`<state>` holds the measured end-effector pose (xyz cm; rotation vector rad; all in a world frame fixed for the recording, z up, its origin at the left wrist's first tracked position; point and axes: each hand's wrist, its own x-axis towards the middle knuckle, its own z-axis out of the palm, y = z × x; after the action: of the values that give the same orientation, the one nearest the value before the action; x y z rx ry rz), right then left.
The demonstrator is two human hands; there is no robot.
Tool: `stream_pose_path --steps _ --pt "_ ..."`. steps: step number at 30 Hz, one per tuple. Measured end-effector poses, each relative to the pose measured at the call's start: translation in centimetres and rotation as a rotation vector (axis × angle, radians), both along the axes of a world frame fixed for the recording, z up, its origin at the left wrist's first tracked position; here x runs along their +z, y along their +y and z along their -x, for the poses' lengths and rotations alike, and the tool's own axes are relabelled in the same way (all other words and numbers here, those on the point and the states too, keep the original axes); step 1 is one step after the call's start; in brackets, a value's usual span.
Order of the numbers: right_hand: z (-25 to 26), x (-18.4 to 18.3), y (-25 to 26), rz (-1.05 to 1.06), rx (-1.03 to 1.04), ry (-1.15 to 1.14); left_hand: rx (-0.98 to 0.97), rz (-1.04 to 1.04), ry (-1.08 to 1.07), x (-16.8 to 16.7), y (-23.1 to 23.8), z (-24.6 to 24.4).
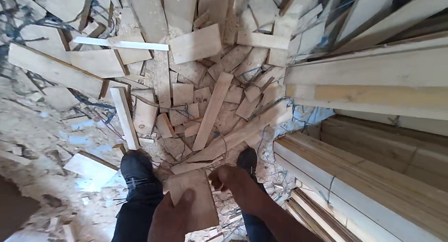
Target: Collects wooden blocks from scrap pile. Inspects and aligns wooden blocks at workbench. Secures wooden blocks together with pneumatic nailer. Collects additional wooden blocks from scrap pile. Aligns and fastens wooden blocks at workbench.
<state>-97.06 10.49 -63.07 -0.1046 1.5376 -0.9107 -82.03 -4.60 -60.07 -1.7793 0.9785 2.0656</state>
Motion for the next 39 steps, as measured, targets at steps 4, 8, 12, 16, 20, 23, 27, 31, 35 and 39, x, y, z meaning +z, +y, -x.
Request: stream_pose_path --steps 4,8,12,16,20,23,27,31,35,39 --pt "2.6 -9.7 -3.6 -0.421 -0.145 0.328 0.039 -0.009 0.12 0.6 -0.4 -0.2" --pt "5.0 -20.8 -8.4 -0.708 -0.288 0.302 0.049 -0.014 0.306 0.0 0.0 -1.4" --pt "6.2 -21.1 -9.4 -0.838 -0.216 0.26 0.054 0.01 0.353 -1.1 0.0 -2.8" --pt "6.4 -13.9 -4.1 -0.64 -0.061 0.391 0.067 -0.024 0.34 -1.6 -0.3 -2.3" --pt "5.1 -7.4 5.2 -0.533 -0.02 0.563 0.034 -0.09 0.456 -2.2 -0.2 -1.9" --pt "5.6 -4.3 10.5 -0.622 -0.019 0.635 0.038 -0.181 0.557 -3.3 -0.1 -2.5" --pt "6.8 -2.6 12.9 -0.993 0.273 0.542 0.039 -0.153 0.532 -3.5 0.3 -2.4" --pt "5.4 -8.9 16.4 -1.163 0.592 0.354 0.083 -0.192 0.58 -2.3 0.2 -1.2" --pt "5.1 -12.8 15.4 -1.244 0.758 0.143 0.075 -0.155 0.528 -2.0 0.1 -1.5" --pt "7.0 -14.5 6.4 -0.839 0.554 0.501 0.166 -0.045 0.407 -1.7 0.9 -1.7"
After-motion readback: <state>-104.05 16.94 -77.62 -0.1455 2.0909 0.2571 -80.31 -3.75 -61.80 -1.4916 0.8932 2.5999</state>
